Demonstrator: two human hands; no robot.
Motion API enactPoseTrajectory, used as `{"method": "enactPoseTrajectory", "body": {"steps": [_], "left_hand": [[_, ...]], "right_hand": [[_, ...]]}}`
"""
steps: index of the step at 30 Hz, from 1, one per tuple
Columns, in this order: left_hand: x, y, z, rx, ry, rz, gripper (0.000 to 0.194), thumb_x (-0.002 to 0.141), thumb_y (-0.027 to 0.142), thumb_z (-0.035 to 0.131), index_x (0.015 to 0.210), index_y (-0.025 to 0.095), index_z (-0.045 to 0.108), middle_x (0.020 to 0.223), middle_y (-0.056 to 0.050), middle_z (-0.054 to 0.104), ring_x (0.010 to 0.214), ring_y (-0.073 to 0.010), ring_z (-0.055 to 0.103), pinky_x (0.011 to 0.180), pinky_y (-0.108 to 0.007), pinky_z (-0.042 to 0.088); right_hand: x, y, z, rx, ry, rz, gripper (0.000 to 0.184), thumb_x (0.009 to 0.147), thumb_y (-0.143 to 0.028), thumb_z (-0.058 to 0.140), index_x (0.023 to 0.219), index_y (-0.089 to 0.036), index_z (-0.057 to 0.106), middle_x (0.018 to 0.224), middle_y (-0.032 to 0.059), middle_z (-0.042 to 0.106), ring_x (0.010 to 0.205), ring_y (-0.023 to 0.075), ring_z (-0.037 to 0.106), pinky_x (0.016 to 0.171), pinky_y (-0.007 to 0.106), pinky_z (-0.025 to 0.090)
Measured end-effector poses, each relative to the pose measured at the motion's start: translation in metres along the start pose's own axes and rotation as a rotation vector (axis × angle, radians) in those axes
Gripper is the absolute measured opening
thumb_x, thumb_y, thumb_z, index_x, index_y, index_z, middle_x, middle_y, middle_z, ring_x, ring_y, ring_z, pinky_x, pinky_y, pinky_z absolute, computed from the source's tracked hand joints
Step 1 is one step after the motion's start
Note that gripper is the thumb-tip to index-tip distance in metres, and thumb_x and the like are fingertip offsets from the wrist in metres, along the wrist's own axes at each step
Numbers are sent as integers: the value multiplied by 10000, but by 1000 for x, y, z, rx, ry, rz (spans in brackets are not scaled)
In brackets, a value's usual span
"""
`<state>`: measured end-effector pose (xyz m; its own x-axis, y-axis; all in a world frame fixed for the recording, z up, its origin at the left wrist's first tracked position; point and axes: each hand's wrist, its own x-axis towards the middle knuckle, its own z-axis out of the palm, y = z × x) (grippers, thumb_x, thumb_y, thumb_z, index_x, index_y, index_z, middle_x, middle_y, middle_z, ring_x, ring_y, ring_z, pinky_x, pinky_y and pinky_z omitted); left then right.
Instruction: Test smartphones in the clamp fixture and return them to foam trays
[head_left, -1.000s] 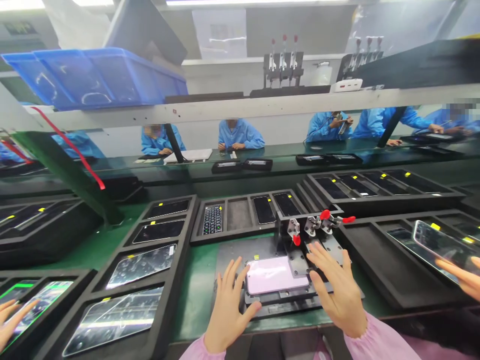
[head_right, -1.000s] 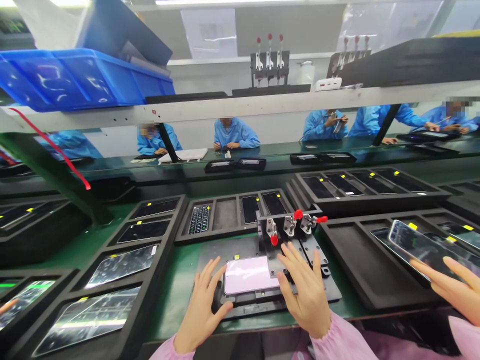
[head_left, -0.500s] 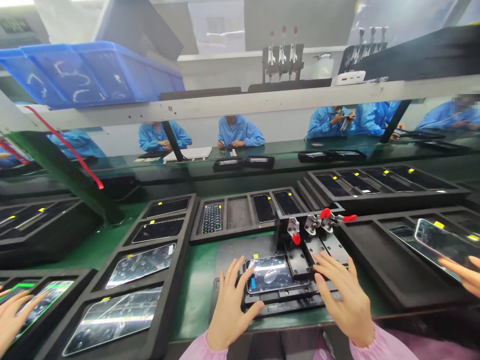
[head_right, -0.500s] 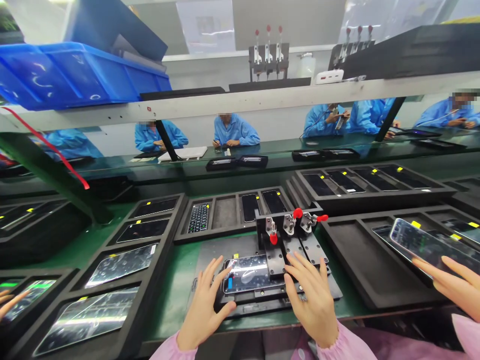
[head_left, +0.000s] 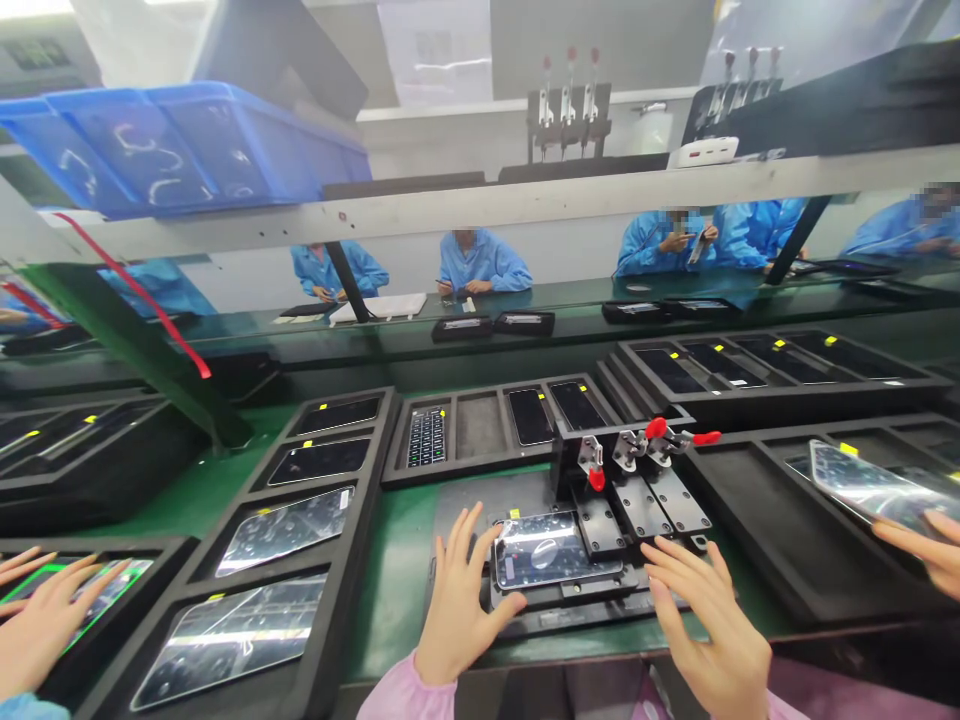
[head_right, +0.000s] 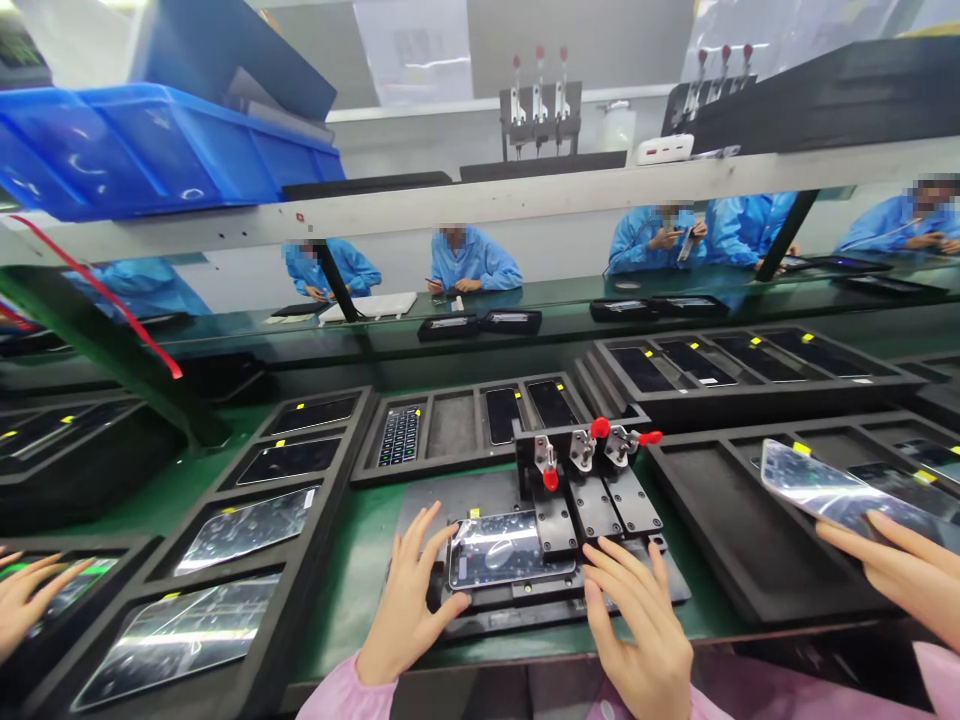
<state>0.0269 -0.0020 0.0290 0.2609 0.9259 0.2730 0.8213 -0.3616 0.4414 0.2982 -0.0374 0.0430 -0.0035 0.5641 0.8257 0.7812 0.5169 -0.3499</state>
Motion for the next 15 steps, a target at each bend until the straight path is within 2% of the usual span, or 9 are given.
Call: {"method": "enactPoseTrajectory", "body": {"steps": [8,13,15], "left_hand": [[5,0,0,-3,-25,2,630,785,521,516,1344,308,321,1497,-87,179,1368,-323,150,1027,-645,149],[4,-1,1,0,-58,-3,536,793,511,511,1279,307,417,1500,-70,178,1374,-324,124,1026,-652,142],[3,-3,1,-21,-52,-17,581,787,520,518,1307,301,378,1501,-77,177,1372,-321,134,1032,-643,149]], "right_hand": [[-20,-2,1,56,40,9,215,714,-83,600,904,-178,632,875,42,674,876,220,641,955,524,399],[-25,-1,2,52,35,39,200,721,-101,593,895,-187,639,867,33,674,862,211,643,946,491,419],[-27,-2,3,64,43,37,203,714,-87,593,886,-184,638,863,36,672,847,207,643,931,482,434]]}}
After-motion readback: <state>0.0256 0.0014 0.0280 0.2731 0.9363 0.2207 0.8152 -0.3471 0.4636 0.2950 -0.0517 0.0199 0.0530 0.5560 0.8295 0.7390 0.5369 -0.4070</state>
